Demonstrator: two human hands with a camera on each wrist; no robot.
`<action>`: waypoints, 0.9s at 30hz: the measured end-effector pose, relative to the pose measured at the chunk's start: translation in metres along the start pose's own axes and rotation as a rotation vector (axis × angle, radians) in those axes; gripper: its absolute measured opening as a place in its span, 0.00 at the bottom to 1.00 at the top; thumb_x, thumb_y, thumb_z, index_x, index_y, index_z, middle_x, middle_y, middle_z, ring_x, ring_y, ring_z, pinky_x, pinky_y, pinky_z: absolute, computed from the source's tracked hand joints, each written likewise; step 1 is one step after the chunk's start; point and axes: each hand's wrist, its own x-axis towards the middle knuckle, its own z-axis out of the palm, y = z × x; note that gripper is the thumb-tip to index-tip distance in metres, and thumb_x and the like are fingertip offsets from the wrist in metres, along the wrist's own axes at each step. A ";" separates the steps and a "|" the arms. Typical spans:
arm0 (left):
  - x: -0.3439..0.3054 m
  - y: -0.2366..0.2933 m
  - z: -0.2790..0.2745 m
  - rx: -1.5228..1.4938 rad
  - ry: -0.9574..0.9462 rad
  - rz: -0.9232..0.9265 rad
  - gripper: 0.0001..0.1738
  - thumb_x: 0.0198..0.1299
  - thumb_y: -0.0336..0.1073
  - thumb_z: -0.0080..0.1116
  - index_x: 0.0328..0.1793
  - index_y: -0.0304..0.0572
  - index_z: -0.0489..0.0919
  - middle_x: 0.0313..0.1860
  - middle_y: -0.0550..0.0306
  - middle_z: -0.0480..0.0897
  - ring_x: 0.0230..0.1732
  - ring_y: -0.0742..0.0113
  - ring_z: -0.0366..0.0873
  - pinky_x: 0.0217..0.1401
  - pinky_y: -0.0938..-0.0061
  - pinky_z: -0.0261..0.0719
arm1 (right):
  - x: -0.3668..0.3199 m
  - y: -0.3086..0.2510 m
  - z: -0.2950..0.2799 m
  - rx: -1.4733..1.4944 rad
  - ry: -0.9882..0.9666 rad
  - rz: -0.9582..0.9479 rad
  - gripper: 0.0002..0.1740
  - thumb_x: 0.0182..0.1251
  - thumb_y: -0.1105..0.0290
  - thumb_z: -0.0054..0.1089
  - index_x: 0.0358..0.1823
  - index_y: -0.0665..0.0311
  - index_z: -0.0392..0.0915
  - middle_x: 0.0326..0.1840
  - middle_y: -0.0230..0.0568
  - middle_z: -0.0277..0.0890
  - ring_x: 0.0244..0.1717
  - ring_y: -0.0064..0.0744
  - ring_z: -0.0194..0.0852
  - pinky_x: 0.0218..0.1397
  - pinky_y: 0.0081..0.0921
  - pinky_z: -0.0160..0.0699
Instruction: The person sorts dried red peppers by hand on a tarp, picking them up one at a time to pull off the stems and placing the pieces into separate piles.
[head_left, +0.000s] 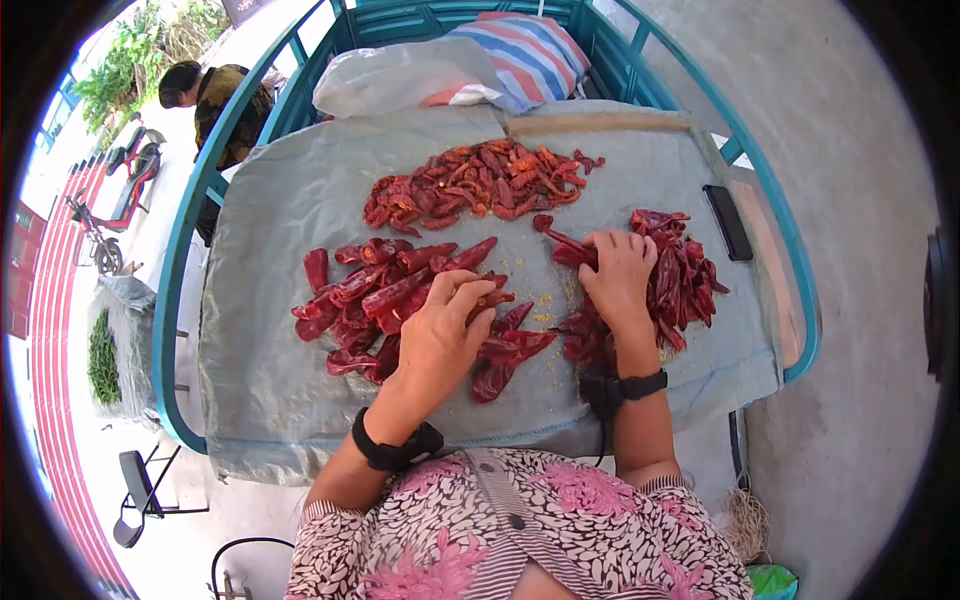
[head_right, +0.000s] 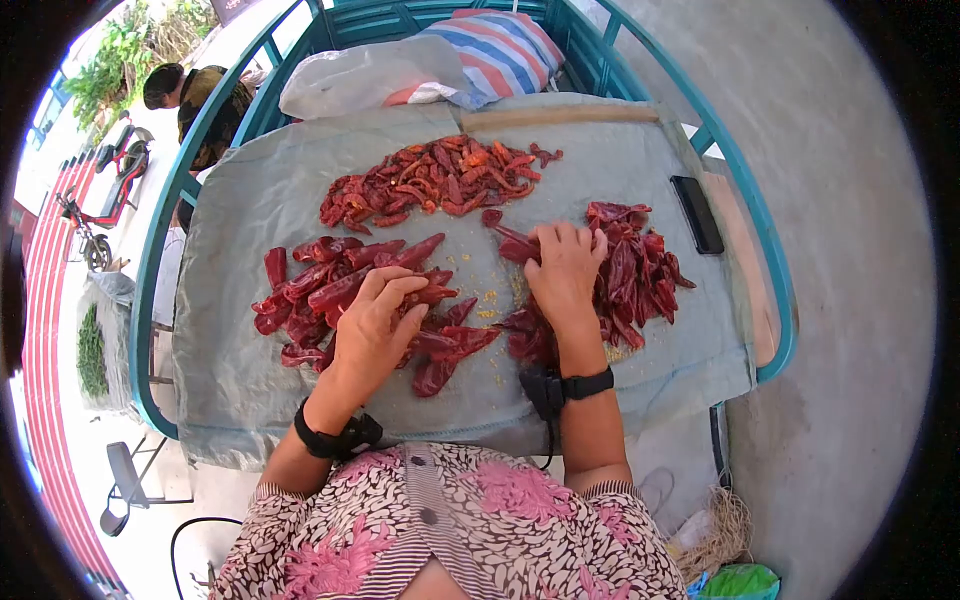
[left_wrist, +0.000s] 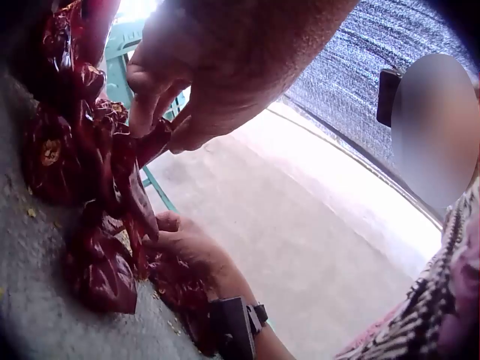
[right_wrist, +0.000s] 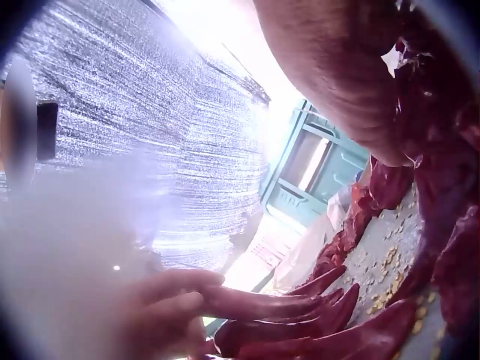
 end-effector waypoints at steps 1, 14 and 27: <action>0.001 0.000 0.000 -0.011 -0.017 -0.006 0.20 0.65 0.30 0.68 0.63 0.45 0.83 0.61 0.53 0.81 0.37 0.59 0.83 0.41 0.66 0.84 | 0.000 0.000 0.000 0.025 0.049 -0.031 0.23 0.56 0.68 0.74 0.55 0.55 0.82 0.55 0.38 0.81 0.63 0.46 0.74 0.81 0.59 0.52; 0.003 0.001 0.007 0.011 -0.083 0.089 0.27 0.67 0.34 0.70 0.72 0.45 0.79 0.59 0.51 0.82 0.36 0.61 0.82 0.42 0.70 0.84 | -0.004 -0.042 -0.040 0.976 -0.274 -0.370 0.25 0.58 0.78 0.74 0.59 0.59 0.84 0.57 0.44 0.84 0.61 0.45 0.83 0.63 0.37 0.82; 0.000 0.010 0.014 -0.058 -0.173 -0.042 0.21 0.74 0.44 0.62 0.66 0.43 0.81 0.49 0.45 0.86 0.48 0.44 0.87 0.46 0.56 0.85 | -0.005 -0.034 -0.040 1.045 -0.399 -0.372 0.28 0.54 0.86 0.63 0.59 0.61 0.85 0.56 0.42 0.87 0.60 0.46 0.84 0.66 0.38 0.80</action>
